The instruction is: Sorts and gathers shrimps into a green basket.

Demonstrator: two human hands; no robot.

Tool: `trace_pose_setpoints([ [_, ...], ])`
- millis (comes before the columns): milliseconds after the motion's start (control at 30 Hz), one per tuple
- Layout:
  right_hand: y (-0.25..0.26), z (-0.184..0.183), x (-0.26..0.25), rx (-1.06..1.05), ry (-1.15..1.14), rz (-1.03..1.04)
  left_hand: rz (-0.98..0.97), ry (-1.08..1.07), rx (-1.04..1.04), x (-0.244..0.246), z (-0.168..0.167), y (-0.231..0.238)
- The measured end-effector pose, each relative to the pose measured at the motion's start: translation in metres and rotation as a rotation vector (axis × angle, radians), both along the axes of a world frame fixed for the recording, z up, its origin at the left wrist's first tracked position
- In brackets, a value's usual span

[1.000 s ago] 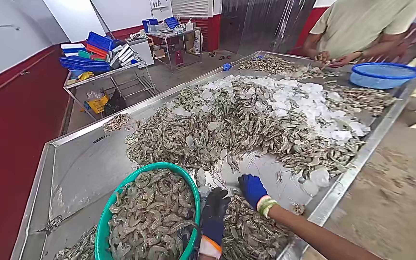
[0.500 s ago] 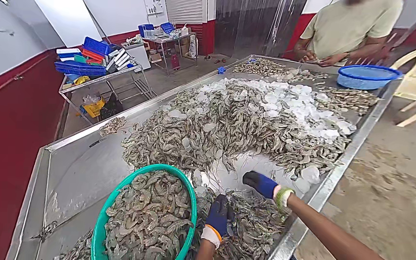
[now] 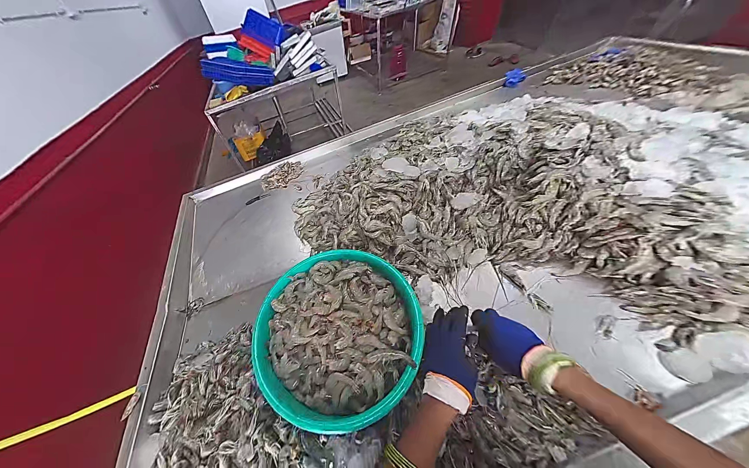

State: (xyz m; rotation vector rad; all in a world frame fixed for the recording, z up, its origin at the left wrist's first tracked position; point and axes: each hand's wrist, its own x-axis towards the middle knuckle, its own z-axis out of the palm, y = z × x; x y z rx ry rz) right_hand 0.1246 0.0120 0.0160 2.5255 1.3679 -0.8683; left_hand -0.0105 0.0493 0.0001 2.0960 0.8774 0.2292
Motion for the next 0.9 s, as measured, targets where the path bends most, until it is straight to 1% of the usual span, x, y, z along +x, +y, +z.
trace_pose_setpoints([
  [67,-0.025,0.017,-0.017,0.068,0.005,0.012,-0.022,0.032,-0.091,0.006,0.004,-0.005],
  [100,-0.033,0.024,-0.023,0.099,-0.020,-0.008,-0.004,0.050,-0.147,0.009,0.007,-0.011],
  [167,-0.043,0.035,-0.031,0.104,-0.112,-0.016,0.011,0.212,-0.194,0.012,0.028,-0.023],
  [233,-0.051,0.035,-0.034,0.102,-0.220,0.065,-0.021,0.362,-0.206,0.013,0.042,-0.026],
  [267,-0.056,0.031,-0.032,0.131,-0.254,0.108,-0.047,0.371,-0.232,0.013,0.043,-0.026],
  [333,-0.063,0.020,-0.024,0.232,-0.299,0.184,-0.085,0.305,-0.306,0.011,0.036,-0.024],
  [433,-0.063,0.010,-0.006,0.296,-0.315,0.246,-0.059,0.206,-0.365,0.011,0.025,-0.022],
  [500,-0.057,0.015,0.017,0.207,-0.263,0.175,0.006,0.170,-0.409,0.005,0.025,-0.020],
  [533,-0.052,0.015,0.037,0.155,-0.255,0.118,0.031,0.159,-0.419,-0.002,0.025,-0.015],
  [600,-0.036,0.016,0.086,0.039,-0.227,0.012,0.048,0.066,-0.453,-0.013,0.021,-0.005],
  [633,-0.023,0.016,0.104,0.055,-0.209,-0.038,0.048,0.004,-0.494,-0.017,0.017,-0.001],
  [700,0.013,0.014,0.126,0.156,-0.196,-0.173,0.027,-0.081,-0.567,-0.016,0.020,0.001],
  [733,0.031,0.008,0.127,0.161,-0.194,-0.247,0.025,-0.096,-0.551,-0.014,0.023,0.000],
  [800,0.058,-0.018,0.120,0.118,-0.176,-0.382,0.060,-0.102,-0.427,-0.009,0.020,-0.006],
  [833,0.064,-0.032,0.110,0.103,-0.160,-0.417,0.089,-0.088,-0.355,-0.008,0.019,-0.007],
  [867,0.063,-0.038,0.093,0.090,-0.123,-0.398,0.110,-0.066,-0.284,-0.009,0.018,-0.007],
  [900,0.055,-0.035,0.073,0.053,-0.073,-0.319,0.111,-0.028,-0.232,-0.008,0.014,-0.006],
])
